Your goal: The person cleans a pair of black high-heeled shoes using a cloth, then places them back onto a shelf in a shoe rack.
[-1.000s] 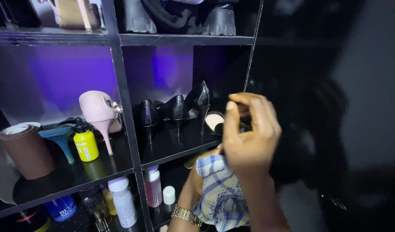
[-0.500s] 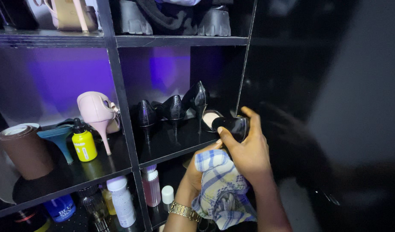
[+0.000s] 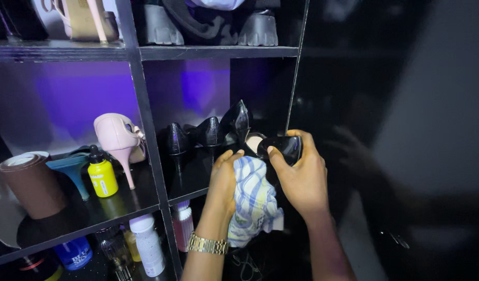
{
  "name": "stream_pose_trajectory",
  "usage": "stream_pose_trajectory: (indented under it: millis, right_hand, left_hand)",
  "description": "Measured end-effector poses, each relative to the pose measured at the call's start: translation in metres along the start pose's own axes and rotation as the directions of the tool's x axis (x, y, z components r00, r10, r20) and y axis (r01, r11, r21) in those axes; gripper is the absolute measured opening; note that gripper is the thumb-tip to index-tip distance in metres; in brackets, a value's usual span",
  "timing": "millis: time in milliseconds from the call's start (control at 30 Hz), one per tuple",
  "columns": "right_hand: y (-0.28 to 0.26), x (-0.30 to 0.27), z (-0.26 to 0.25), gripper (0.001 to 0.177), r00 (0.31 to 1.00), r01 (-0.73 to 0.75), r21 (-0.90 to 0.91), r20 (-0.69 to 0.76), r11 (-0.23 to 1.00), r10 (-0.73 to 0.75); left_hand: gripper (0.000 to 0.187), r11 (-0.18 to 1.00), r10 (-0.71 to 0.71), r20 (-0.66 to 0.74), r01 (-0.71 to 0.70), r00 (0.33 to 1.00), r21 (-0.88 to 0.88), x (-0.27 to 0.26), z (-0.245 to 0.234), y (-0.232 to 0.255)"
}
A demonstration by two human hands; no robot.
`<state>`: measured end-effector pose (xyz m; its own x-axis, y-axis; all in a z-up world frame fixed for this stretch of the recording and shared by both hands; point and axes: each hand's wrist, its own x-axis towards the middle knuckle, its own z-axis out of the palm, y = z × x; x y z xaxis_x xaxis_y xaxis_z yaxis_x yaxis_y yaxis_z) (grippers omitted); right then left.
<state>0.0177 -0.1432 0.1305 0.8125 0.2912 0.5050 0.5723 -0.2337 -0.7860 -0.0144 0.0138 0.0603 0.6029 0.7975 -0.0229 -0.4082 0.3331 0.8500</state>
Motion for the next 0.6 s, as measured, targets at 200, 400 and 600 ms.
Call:
stream_pose_trajectory:
  millis: [200,400,600]
  right_hand:
    - [-0.010,-0.005,-0.004,0.051,0.998,0.055,-0.016,0.005,0.998,-0.055]
    - [-0.008,-0.002,-0.003,0.051,0.997,0.076,0.027,0.030,0.997,-0.077]
    - [-0.008,-0.002,0.001,0.050,0.996,0.083,0.061,0.016,0.995,-0.084]
  left_hand:
    - [0.022,0.985,-0.023,0.411,0.091,0.911,-0.147,0.032,0.005,-0.007]
    - [0.027,0.979,-0.178,0.295,0.198,0.939,-0.039,0.039,0.014,0.012]
    - [0.026,0.988,-0.119,0.261,0.140,0.958,-0.063,0.044,0.012,0.014]
